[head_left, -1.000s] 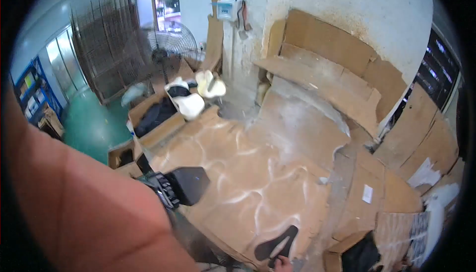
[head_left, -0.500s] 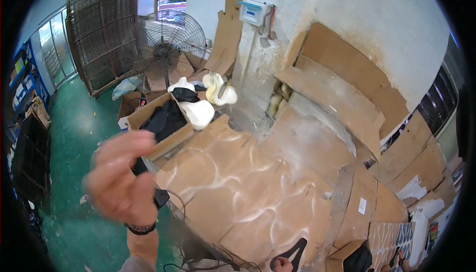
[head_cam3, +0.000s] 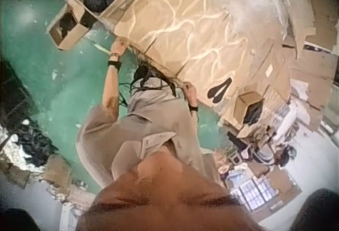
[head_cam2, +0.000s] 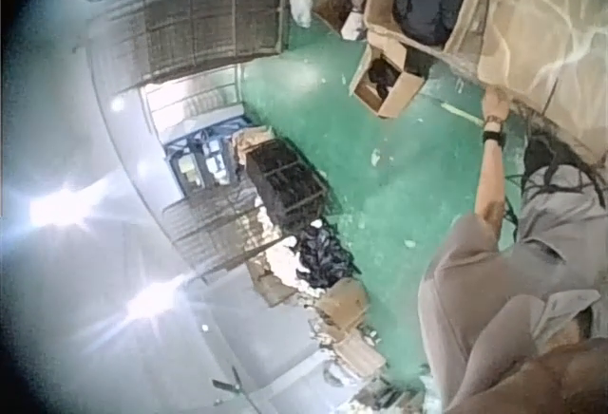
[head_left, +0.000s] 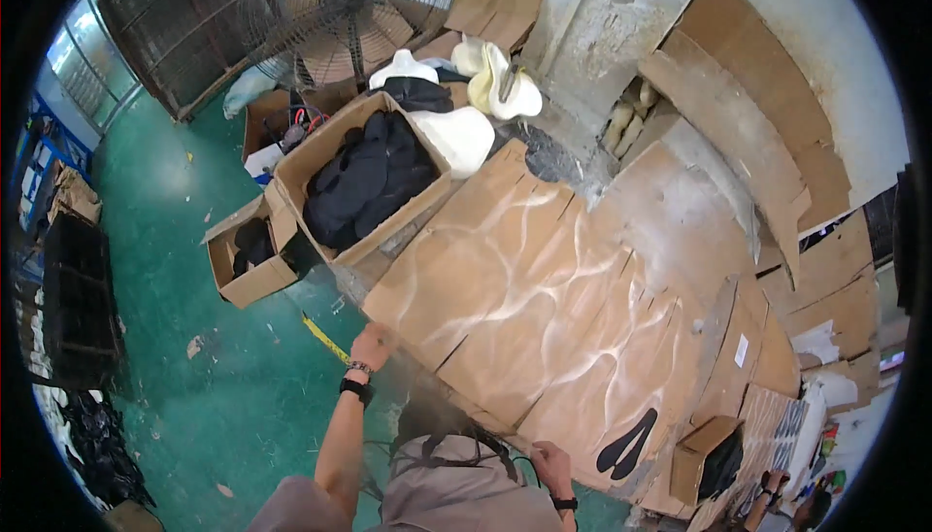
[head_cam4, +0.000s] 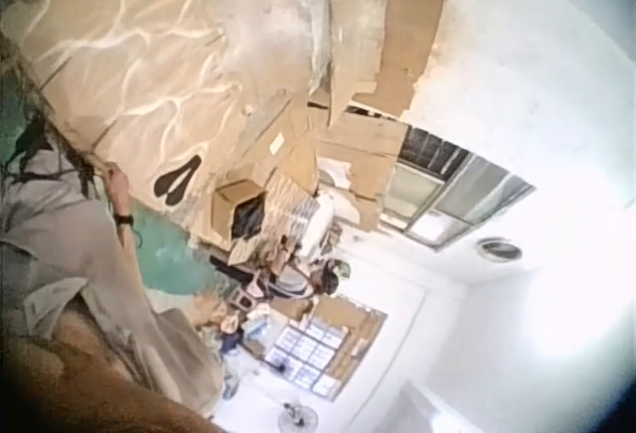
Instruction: Arranging and checking bicycle saddle padding components on a workbench.
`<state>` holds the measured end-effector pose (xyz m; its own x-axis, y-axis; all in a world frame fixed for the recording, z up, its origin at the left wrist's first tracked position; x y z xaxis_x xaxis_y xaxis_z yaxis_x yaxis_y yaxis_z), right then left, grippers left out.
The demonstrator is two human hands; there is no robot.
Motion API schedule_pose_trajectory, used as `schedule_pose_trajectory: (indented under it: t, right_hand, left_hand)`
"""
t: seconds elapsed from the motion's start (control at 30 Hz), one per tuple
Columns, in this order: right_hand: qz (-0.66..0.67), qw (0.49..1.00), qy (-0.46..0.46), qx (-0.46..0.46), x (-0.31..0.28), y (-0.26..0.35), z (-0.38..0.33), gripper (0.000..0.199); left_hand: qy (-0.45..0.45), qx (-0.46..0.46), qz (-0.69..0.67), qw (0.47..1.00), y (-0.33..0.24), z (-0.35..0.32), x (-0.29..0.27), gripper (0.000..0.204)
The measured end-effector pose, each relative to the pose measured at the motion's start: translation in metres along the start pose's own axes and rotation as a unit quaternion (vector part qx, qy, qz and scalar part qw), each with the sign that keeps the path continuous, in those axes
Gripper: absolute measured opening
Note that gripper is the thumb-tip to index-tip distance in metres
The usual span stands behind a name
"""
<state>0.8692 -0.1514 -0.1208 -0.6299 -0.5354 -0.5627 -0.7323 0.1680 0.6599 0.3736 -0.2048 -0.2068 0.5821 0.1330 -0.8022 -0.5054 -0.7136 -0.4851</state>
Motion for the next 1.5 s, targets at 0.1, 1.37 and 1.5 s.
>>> schedule_pose_trajectory:
  t: [0.1, 1.37, 1.5]
  right_hand:
    - [-0.034, 0.998, 0.044, -0.01, 0.017, 0.031, 0.003, 0.032]
    - [0.278, 0.937, -0.188, -0.099, -0.005, 0.254, 0.041, 0.024]
    - [0.217, 0.959, -0.174, -0.062, -0.002, 0.251, 0.042, 0.028]
  left_hand:
    - [-0.139, -0.046, -0.023, 0.989, 0.033, 0.017, 0.044, 0.046]
    - [0.238, 0.038, -0.331, 0.912, -0.2, 0.222, 0.037, 0.047]
    - [0.383, -0.051, -0.517, 0.764, -0.22, 0.217, 0.013, 0.041]
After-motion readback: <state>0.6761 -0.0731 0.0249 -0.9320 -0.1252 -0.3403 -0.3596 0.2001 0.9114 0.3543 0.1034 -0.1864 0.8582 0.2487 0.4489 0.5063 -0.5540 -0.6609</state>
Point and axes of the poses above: each hand's wrist, its own z-axis towards the middle knuckle, its own x-axis out of the palm, y = z × x, the point moved 2 cm from there along z, towards the middle knuckle, and after that the axes turned 12 degrees about z, right-handed, at the moved point
